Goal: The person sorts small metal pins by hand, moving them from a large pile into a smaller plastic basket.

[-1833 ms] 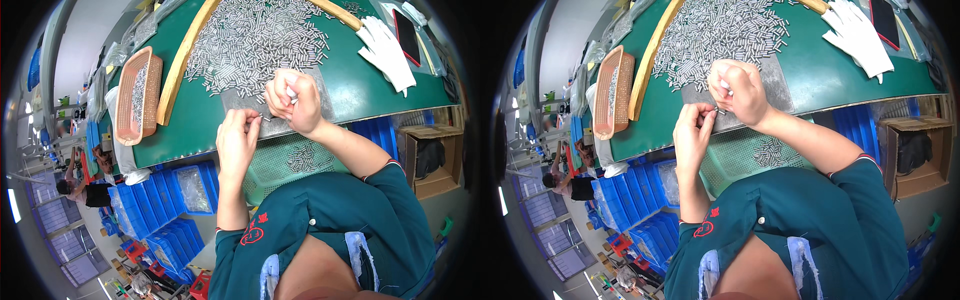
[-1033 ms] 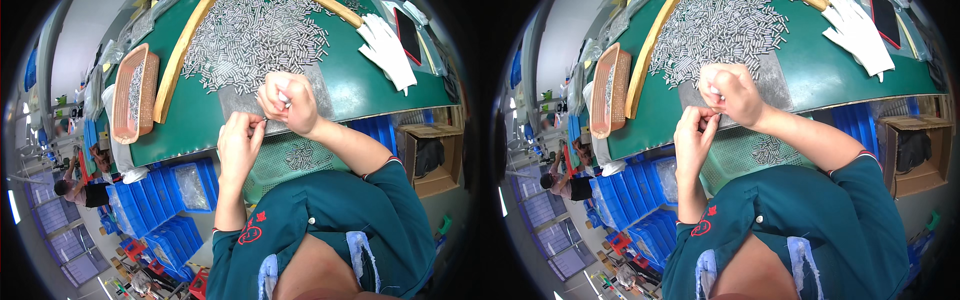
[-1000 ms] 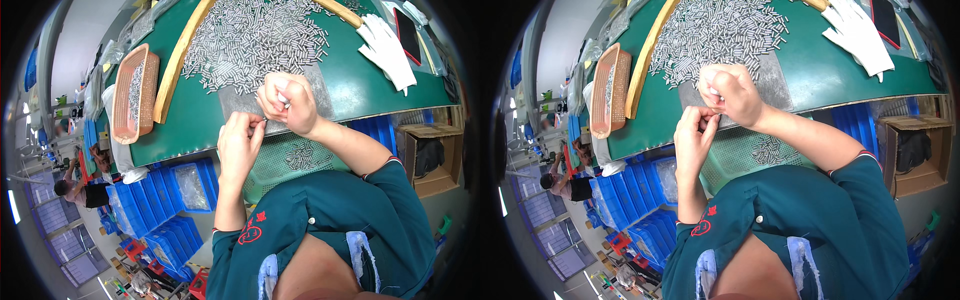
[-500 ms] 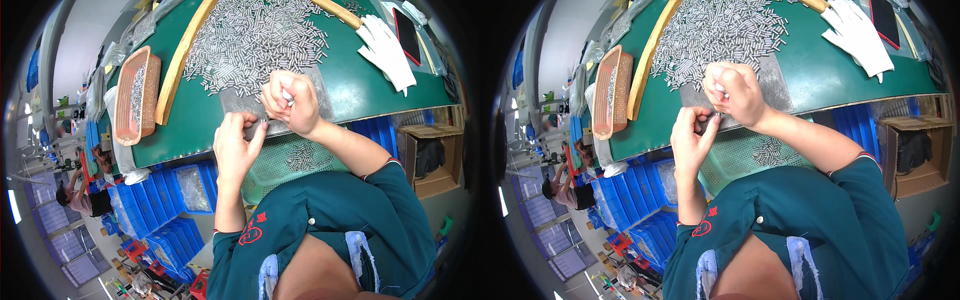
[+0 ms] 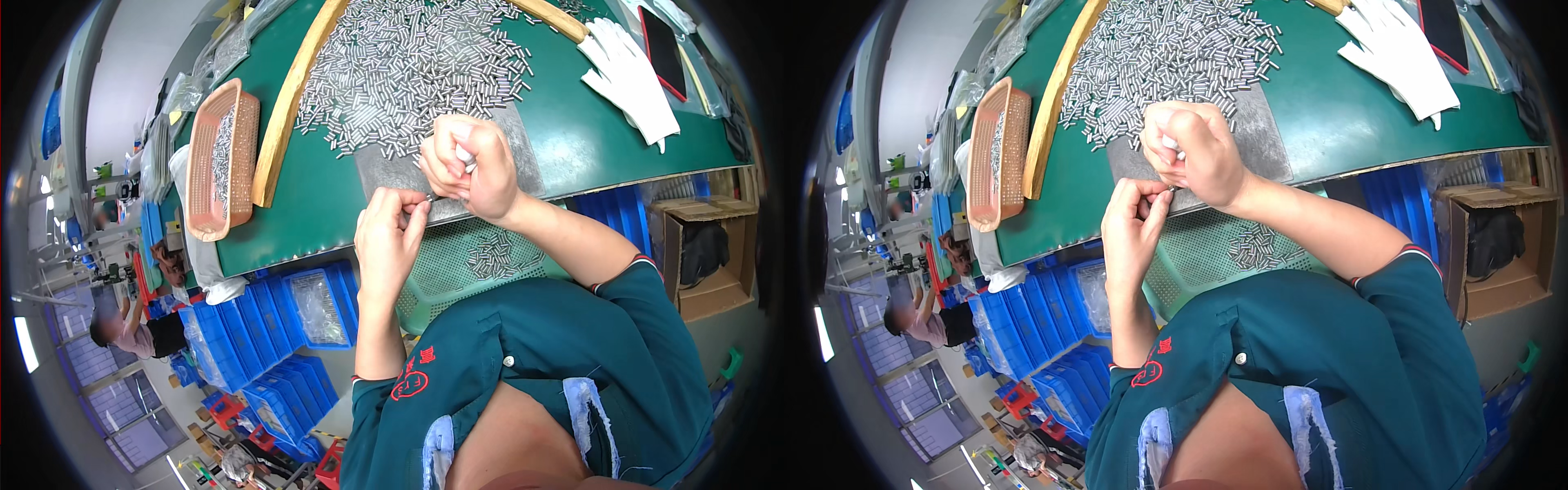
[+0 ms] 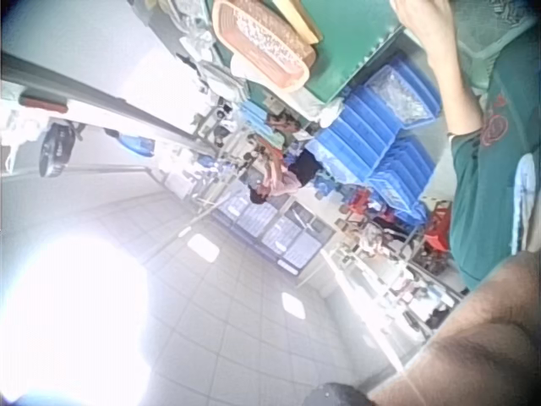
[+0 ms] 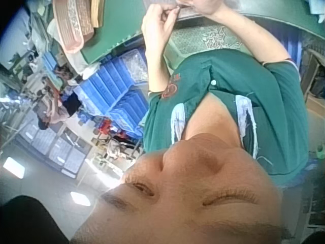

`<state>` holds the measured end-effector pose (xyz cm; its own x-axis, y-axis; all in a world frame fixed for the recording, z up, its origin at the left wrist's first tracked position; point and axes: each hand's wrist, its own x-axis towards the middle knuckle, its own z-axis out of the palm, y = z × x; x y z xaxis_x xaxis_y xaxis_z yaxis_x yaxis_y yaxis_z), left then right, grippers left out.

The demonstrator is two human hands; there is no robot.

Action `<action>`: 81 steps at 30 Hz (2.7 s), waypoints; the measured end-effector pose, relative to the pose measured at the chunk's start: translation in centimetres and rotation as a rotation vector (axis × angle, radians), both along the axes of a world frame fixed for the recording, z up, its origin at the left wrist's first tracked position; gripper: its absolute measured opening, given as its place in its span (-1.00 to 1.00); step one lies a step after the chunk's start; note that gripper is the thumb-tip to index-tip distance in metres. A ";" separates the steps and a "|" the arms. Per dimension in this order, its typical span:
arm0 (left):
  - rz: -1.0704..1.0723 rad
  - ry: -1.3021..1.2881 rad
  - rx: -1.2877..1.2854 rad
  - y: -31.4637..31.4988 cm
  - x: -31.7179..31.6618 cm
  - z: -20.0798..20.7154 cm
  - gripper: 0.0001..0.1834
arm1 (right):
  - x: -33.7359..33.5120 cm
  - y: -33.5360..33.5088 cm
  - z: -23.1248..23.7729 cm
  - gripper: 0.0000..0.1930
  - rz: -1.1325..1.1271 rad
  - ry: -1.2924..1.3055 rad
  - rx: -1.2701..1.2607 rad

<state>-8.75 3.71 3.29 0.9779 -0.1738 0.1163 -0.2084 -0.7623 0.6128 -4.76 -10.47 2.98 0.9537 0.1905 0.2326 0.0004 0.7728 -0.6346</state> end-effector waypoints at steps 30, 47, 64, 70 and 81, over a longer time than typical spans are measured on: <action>-0.034 -0.077 -0.013 -1.1 1.6 -0.4 -0.84 | 0.4 -0.4 -0.2 -0.69 -0.086 -0.045 -0.019; -0.023 -0.085 0.032 -0.9 1.5 -0.5 -0.92 | 0.2 -0.4 -0.5 -0.71 -0.135 -0.090 0.034; -0.072 -0.058 0.050 -1.2 1.0 0.0 -0.89 | 0.4 -0.6 -0.6 -0.70 -0.181 -0.121 -0.059; -0.068 -0.076 0.019 -0.9 1.1 -0.3 -0.90 | 0.2 -0.7 -0.3 -0.69 -0.213 -0.100 -0.049; -0.052 -0.036 -0.006 -0.6 1.0 -0.2 -0.91 | 0.3 -0.6 -0.4 -0.67 -0.082 -0.039 0.020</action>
